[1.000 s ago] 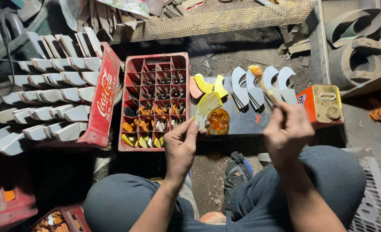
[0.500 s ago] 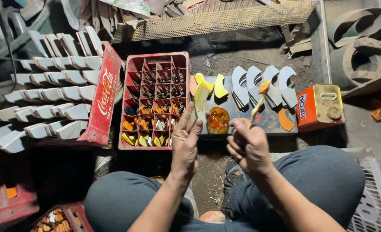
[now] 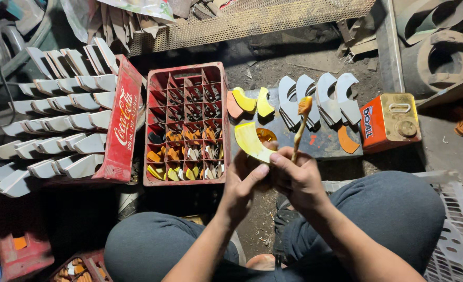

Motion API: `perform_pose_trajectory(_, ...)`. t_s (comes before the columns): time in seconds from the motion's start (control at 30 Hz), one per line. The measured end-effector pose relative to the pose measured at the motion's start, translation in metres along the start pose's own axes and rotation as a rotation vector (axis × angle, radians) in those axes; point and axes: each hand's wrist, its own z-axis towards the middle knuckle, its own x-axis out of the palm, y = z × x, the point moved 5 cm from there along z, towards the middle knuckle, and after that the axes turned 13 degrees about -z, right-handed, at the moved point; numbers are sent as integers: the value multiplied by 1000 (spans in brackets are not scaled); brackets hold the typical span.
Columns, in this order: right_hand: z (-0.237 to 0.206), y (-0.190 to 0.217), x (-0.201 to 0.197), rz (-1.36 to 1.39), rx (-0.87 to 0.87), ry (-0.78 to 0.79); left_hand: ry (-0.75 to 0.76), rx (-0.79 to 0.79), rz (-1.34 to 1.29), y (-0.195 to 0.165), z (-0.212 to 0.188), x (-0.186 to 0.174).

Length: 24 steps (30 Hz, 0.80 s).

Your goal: The person sits on the floor and applies a yellowish adhesive to small, curved shoe parts using a brush. They handle the parts one at a time, dipping the brush into a container and coating the surfaces before placing them back into a crate.

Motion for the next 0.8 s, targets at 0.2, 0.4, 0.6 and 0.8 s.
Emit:
perform_pose_trajectory(0.2,-2,29,-33,-312,-19,99,239,576,1362,-102,-5,31)
perform_pose_trajectory(0.4,-4,28,-35,-647,57,236,538,388,1522,-107,-17,45)
perform_pose_trajectory(0.6,0,22,-30,-726,74,357,564,313,1571,-97,-17,38)
perform_pose_trajectory(0.8,-4,43,-24,-777,-133,33,362,342,1711,-98,-14,28)
